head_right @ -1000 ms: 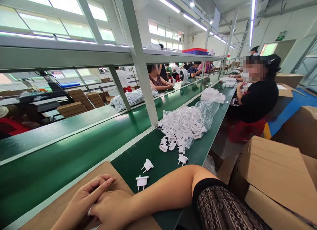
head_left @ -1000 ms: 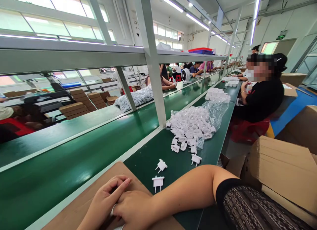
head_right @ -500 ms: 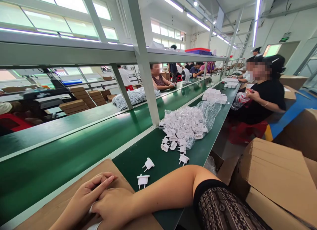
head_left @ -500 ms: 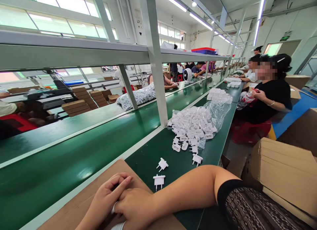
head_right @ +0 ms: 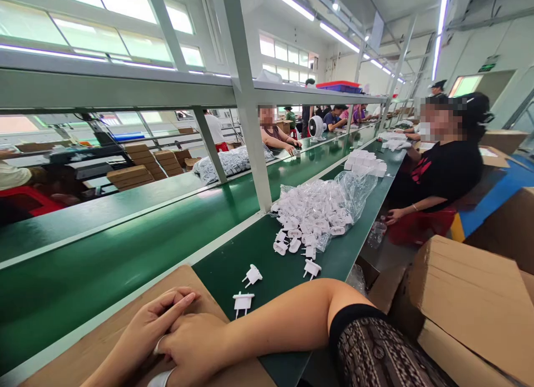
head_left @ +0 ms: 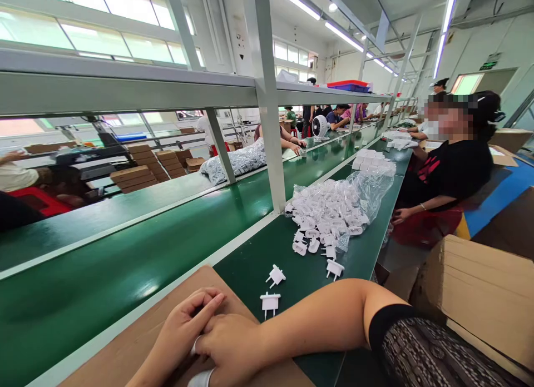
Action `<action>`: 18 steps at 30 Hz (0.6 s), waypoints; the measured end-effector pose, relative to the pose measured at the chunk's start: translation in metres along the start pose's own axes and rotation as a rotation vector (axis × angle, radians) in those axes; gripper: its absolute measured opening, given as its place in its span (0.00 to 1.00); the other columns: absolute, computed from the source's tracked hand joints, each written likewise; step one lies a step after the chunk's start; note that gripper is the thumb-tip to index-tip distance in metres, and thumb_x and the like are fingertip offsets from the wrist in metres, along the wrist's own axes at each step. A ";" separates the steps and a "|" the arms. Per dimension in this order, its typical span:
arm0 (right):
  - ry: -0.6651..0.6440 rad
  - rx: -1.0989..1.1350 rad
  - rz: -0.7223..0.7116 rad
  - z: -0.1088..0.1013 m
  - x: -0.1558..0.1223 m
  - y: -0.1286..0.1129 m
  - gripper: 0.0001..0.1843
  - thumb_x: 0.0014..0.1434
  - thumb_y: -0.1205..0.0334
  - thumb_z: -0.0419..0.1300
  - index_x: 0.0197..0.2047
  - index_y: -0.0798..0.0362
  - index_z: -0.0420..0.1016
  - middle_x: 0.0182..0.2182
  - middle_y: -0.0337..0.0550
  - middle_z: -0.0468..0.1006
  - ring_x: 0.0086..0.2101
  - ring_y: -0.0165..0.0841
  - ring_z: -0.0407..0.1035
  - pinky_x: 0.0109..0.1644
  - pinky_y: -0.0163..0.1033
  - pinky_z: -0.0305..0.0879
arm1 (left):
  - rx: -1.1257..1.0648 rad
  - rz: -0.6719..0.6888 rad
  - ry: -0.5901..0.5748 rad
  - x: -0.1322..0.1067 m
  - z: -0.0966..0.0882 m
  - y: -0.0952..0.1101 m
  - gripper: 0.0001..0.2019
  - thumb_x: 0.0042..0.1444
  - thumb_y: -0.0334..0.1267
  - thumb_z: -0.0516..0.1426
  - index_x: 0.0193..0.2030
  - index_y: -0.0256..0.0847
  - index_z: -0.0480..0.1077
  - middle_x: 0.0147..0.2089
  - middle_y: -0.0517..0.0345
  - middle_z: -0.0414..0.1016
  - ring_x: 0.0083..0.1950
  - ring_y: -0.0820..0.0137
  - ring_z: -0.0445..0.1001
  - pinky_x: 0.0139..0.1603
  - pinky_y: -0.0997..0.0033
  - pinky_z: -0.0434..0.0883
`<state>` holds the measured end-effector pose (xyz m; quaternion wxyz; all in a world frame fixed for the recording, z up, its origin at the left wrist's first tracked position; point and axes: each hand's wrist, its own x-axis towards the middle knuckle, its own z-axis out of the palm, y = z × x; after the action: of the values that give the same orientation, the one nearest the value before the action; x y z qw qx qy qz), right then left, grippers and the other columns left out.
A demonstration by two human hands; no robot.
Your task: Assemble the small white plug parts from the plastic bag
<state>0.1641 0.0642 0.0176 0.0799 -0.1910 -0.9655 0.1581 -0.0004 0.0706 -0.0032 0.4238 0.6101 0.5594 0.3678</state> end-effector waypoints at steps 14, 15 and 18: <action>0.024 0.029 -0.002 0.005 0.001 0.002 0.22 0.61 0.45 0.64 0.39 0.60 0.78 0.37 0.48 0.78 0.36 0.35 0.69 0.41 0.36 0.66 | 0.011 0.005 0.002 0.001 -0.001 -0.005 0.26 0.55 0.62 0.61 0.23 0.40 0.67 0.47 0.51 0.78 0.49 0.62 0.74 0.48 0.73 0.71; 0.028 0.029 -0.001 0.006 0.001 0.002 0.22 0.61 0.45 0.64 0.39 0.60 0.78 0.37 0.48 0.78 0.36 0.35 0.69 0.41 0.36 0.66 | 0.011 0.008 -0.001 0.001 -0.001 -0.005 0.26 0.56 0.62 0.61 0.23 0.40 0.67 0.47 0.52 0.78 0.48 0.62 0.74 0.48 0.73 0.70; 0.031 0.038 0.001 0.006 0.001 0.003 0.21 0.61 0.46 0.63 0.39 0.59 0.77 0.37 0.48 0.78 0.35 0.35 0.69 0.40 0.36 0.65 | 0.017 0.012 -0.001 0.001 -0.001 -0.005 0.26 0.56 0.62 0.61 0.23 0.40 0.67 0.48 0.52 0.78 0.49 0.62 0.74 0.48 0.73 0.70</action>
<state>0.1631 0.0651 0.0107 0.0984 -0.1923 -0.9609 0.1732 -0.0028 0.0718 -0.0071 0.4166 0.6171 0.5588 0.3651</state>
